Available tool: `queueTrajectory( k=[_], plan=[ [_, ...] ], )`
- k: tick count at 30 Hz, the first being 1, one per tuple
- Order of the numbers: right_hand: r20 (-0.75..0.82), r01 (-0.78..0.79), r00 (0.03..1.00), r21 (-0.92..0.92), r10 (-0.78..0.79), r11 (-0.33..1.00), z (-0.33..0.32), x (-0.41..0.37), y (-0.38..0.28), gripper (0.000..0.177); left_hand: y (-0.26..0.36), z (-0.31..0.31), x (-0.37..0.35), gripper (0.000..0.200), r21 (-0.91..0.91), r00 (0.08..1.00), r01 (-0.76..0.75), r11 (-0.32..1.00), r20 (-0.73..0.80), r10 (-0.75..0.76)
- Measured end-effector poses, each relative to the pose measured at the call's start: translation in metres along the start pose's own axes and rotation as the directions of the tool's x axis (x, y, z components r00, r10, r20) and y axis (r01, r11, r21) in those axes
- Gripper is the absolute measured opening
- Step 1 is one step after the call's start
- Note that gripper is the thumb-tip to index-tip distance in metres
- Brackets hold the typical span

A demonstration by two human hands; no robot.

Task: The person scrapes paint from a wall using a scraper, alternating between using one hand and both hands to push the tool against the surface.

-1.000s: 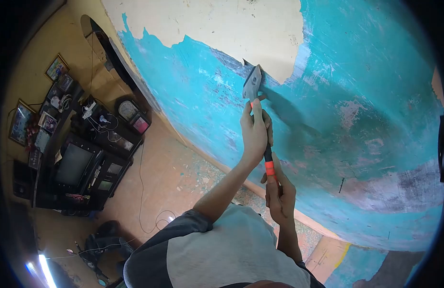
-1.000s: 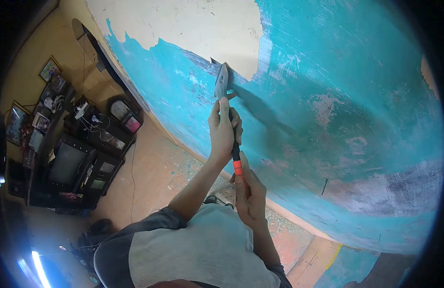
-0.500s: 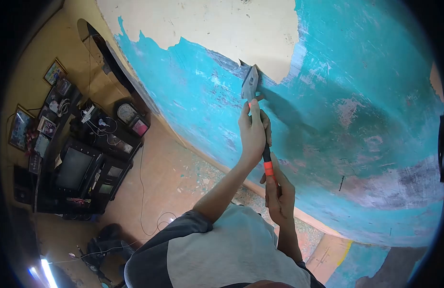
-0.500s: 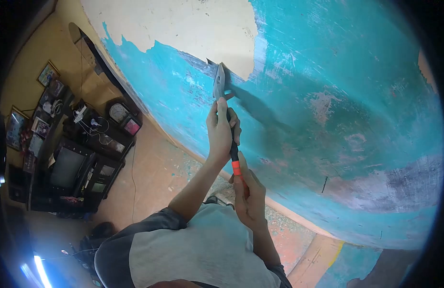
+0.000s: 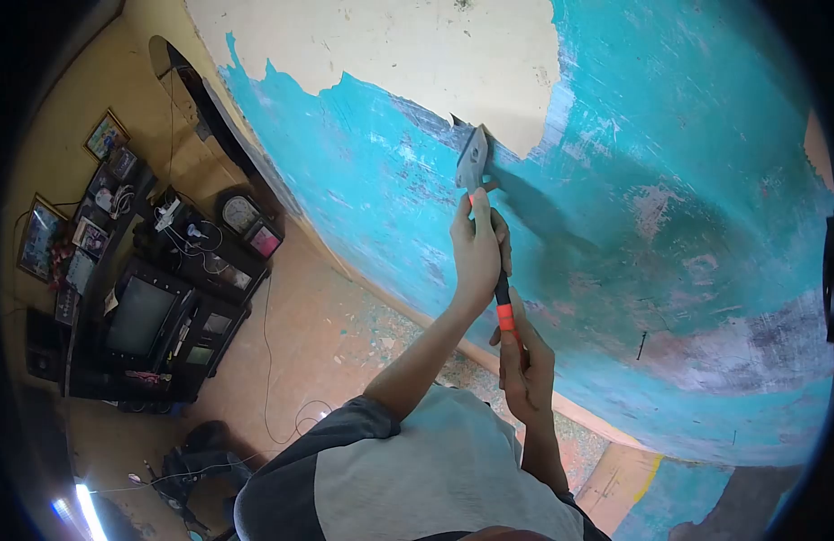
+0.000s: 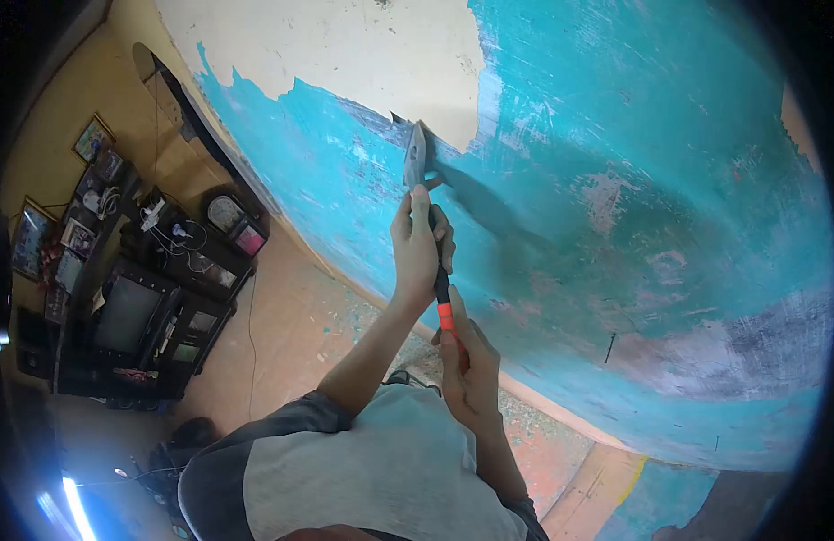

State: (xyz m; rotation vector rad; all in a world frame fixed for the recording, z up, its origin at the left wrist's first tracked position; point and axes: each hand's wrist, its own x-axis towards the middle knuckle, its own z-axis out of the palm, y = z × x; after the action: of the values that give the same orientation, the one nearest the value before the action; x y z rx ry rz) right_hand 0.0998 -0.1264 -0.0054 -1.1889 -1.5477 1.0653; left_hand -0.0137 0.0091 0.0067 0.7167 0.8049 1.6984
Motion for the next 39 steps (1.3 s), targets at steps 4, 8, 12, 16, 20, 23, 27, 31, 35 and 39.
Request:
queueTrajectory(
  k=[4, 8, 12, 16, 20, 23, 27, 31, 35, 39],
  plan=[
    [0.023, -0.006, 1.000, -0.013, 0.006, 1.000, -0.001, 0.001, -0.005, 0.051, 0.003, 0.001, -0.002, 0.045, 0.009, 1.000, 0.023, 1.000, -0.021, -0.023],
    [0.032, 0.048, 0.998, -0.055, -0.046, 0.997, 0.007, 0.015, -0.006, 0.051, 0.010, -0.006, 0.012, 0.046, 0.021, 0.999, -0.020, 1.000, -0.031, 0.021],
    [0.017, 0.099, 0.995, -0.031, -0.099, 0.995, 0.006, 0.012, 0.003, 0.050, 0.007, -0.004, 0.009, 0.047, 0.031, 0.999, -0.020, 0.999, -0.031, 0.021],
    [0.022, 0.081, 0.997, -0.027, -0.080, 0.996, 0.001, 0.006, 0.002, 0.051, 0.007, 0.001, 0.003, 0.047, 0.018, 0.999, -0.010, 1.000, -0.034, 0.010],
    [0.041, 0.054, 0.998, -0.050, -0.052, 0.997, 0.008, 0.020, -0.007, 0.052, 0.009, -0.009, 0.017, 0.040, 0.002, 0.998, -0.054, 0.999, -0.039, 0.054],
    [0.056, 0.124, 0.991, -0.059, -0.121, 0.991, 0.012, 0.025, -0.001, 0.051, 0.015, -0.012, 0.021, 0.036, 0.006, 0.997, -0.067, 0.998, -0.037, 0.067],
    [0.034, 0.129, 0.991, -0.028, -0.128, 0.991, 0.007, 0.016, 0.001, 0.050, 0.012, -0.005, 0.011, 0.039, 0.004, 0.998, -0.027, 1.000, -0.049, 0.027],
    [0.027, 0.070, 0.997, -0.009, -0.070, 0.997, 0.005, 0.013, -0.003, 0.050, 0.011, -0.002, 0.008, 0.048, 0.004, 0.999, -0.023, 1.000, -0.037, 0.023],
    [0.039, 0.205, 0.978, -0.056, -0.203, 0.977, 0.017, 0.033, 0.002, 0.050, 0.016, -0.015, 0.028, 0.047, -0.022, 0.996, -0.069, 0.997, -0.057, 0.068],
    [0.039, 0.213, 0.977, -0.071, -0.210, 0.975, 0.017, 0.033, 0.007, 0.051, 0.016, -0.014, 0.026, 0.045, 0.004, 0.995, -0.078, 0.997, -0.070, 0.078]
  ],
)
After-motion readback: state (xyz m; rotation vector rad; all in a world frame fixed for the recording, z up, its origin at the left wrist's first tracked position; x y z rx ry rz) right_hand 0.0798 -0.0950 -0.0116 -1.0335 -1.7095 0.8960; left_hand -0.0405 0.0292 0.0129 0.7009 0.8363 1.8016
